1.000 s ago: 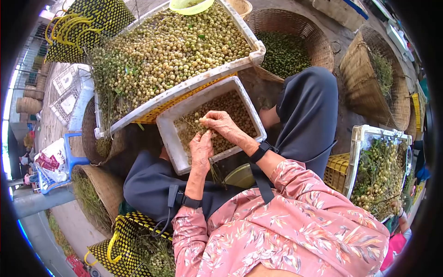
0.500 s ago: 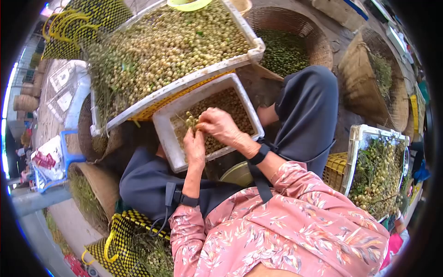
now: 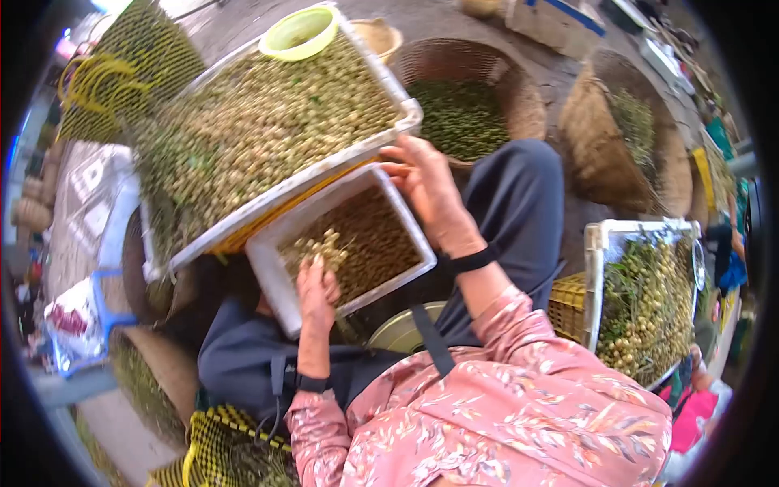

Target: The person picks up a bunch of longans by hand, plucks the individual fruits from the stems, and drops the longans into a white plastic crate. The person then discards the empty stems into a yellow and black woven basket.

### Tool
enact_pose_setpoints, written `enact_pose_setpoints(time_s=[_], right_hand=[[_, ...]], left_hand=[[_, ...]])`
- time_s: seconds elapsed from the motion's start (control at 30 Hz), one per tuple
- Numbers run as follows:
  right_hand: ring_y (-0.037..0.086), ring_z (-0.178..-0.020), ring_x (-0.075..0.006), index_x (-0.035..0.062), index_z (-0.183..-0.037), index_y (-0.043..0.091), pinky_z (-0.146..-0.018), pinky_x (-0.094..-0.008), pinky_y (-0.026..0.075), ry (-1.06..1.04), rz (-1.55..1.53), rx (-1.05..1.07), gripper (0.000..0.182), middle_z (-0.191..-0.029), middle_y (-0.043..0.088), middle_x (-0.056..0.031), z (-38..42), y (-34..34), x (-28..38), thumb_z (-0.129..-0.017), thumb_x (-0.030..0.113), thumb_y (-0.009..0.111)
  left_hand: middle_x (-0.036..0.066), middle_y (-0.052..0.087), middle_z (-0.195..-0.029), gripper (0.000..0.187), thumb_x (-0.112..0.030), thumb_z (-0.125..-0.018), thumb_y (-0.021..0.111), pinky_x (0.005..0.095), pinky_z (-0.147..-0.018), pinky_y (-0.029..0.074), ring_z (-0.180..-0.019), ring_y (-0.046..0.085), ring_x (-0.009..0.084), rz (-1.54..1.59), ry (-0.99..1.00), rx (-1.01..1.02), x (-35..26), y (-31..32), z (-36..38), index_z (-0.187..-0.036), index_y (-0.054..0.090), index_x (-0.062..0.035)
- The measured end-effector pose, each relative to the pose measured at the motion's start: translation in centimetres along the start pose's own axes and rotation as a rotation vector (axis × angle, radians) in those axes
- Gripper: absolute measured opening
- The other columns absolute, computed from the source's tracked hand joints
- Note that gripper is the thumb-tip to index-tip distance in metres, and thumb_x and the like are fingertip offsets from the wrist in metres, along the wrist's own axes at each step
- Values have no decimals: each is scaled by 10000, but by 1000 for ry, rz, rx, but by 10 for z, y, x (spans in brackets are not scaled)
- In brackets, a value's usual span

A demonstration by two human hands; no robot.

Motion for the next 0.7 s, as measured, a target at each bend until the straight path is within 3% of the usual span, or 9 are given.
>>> enact_pose_setpoints(time_s=[0.07, 0.13, 0.2, 0.3, 0.4, 0.43, 0.53, 0.7], right_hand=[[572, -671, -70, 82, -917, 600, -546, -202, 444, 91, 361, -56, 308, -810, 619, 6, 0, -26, -23, -841, 371, 673], [572, -713, -74, 92, -956, 601, -587, -225, 448, 270, 658, 88, 346, -913, 614, -22, 6, -40, -74, -826, 404, 679], [564, -760, -86, 97, -1057, 596, -648, -249, 458, 455, 602, 247, 397, -912, 614, 6, 27, -30, -113, -821, 405, 684], [544, -764, -84, 146, -1197, 541, -681, -266, 454, 605, 379, 374, 474, -936, 608, 40, 48, -10, -146, -829, 414, 674], [511, -716, -43, 125, -1150, 554, -612, -210, 421, 604, 384, 427, 404, -898, 586, 58, 54, 4, -141, -819, 298, 707], [499, -705, -40, 121, -1136, 555, -595, -203, 410, 562, 431, 478, 390, -881, 575, 56, 53, 6, -142, -809, 263, 715], [464, -675, -30, 111, -1096, 556, -553, -188, 382, 447, 539, 583, 365, -839, 544, 49, 52, 14, -142, -782, 174, 731], [454, -591, -43, 70, -999, 575, -490, -185, 370, 389, 563, 515, 244, -770, 536, 39, 53, 12, -140, -800, 142, 696]], left_hand=[[-25, 463, -647, 55, -201, -948, 535, 211, -414, 307, -489, 381, 65, 54, 5, 99, 0, 2, -6, -949, 516, -150], [37, 595, -773, 68, -168, -937, 548, 285, -568, 508, -622, 541, 111, 63, -42, 101, 1, -3, -7, -981, 564, -118], [44, 606, -790, 76, -152, -924, 563, 312, -624, 547, -660, 573, 119, 115, -38, 124, 1, 2, -6, -986, 572, -111], [37, 602, -786, 78, -118, -910, 570, 277, -564, 500, -625, 537, 103, 93, -43, 65, 2, 2, -4, -985, 575, -99], [20, 582, -770, 75, -91, -903, 559, 242, -503, 410, -572, 470, 80, 128, -43, 150, 8, -5, -13, -975, 576, -94], [-28, 518, -691, 69, -106, -899, 563, 209, -450, 297, -517, 387, 50, 63, -56, 102, 8, -6, -12, -966, 580, -109], [-71, 442, -623, 63, -143, -896, 581, 190, -414, 253, -483, 350, 26, 27, -41, 51, 12, -13, -18, -959, 581, -135], [-104, 386, -565, 36, -178, -906, 594, 178, -375, 203, -430, 304, 10, -43, -38, -7, 16, -15, -19, -930, 582, -153]])
Point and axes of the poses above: each hand's wrist, its own z-axis away from the middle knuckle, its own y-axis out of the palm, x = y × z, the point moved 6 cm from there along -z, towards the middle knuckle
